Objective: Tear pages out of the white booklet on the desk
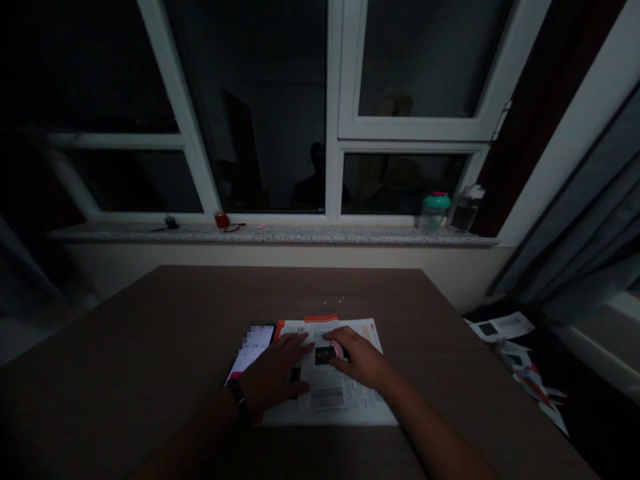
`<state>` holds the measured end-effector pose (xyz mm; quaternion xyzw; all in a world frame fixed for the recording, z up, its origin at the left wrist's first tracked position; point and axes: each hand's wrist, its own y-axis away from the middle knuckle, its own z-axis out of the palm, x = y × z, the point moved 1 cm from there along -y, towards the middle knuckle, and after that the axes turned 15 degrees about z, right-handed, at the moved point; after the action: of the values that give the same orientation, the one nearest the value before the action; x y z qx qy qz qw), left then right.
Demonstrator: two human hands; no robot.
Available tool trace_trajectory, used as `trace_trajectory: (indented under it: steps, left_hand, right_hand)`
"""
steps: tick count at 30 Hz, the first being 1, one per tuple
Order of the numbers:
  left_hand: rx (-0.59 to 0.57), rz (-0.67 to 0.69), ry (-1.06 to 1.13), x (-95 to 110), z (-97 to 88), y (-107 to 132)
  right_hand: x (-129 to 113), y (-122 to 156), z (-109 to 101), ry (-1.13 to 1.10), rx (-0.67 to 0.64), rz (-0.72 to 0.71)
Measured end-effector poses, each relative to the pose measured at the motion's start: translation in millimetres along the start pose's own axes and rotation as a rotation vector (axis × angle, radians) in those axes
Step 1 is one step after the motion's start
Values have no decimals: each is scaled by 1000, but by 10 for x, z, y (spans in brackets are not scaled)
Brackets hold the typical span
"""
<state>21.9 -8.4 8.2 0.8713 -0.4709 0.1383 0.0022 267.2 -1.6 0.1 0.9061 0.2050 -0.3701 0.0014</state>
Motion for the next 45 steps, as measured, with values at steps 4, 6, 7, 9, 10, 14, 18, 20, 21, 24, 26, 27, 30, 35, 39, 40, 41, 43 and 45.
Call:
trace_trajectory:
  steps: [4,6,7,9,10,14,18,20,21,24,26,27,30,35,39,40,41,43,45]
  left_hand:
    - [-1,8,-10,6,-4,-1]
    - [9,16,-6,-12,14,2]
    - [14,22,-3,-23,25,4]
    - [23,35,4,-43,44,5]
    - [27,39,5,-49,49,5]
    - [26,26,1,-49,43,2]
    - [2,12,2,-31,10,-2]
    - [3,18,4,-22,-7,-4]
    - [6,22,7,-19,-13,-5]
    - [24,22,19,-14,-21,-7]
    - [32,16,20,-17,-13,-7]
    - [33,15,16,-21,-4,-7]
    - [31,21,6,-35,28,-6]
    - [28,13,0,-37,31,-2]
    - [9,15,-1,-15,-17,-9]
    - [0,13,1,-10,-27,-12]
    - [-6,10,3,-7,-34,-14]
    - [-8,9,6,-3,-41,-16]
    - [-4,9,0,-1,-41,-17]
  right_hand:
    - [-15,8,-10,4,-7,2]
    - [-26,10,-15,-1,-8,6]
    - [-31,10,-17,-5,-8,9]
    - [-36,8,-19,-8,-12,14]
    - [-37,8,-19,-7,-14,14]
    - [-26,5,-15,5,-15,18]
    - [-19,5,-11,14,-13,20]
    - [-23,6,-8,12,-12,20]
    - [-26,6,-7,9,-12,18]
    - [-43,5,-8,5,-9,13]
    - [-58,6,-14,6,-7,9]
    - [-65,7,-18,7,-8,7]
    - [-76,12,-28,10,-10,3]
    - [-42,11,-8,18,-2,1]
    - [-17,4,9,21,3,-4]
    - [-16,4,8,20,2,-3]
    - [-17,5,6,19,2,0]
    - [-23,7,-1,18,-1,4]
    - [-33,8,-9,18,-3,4]
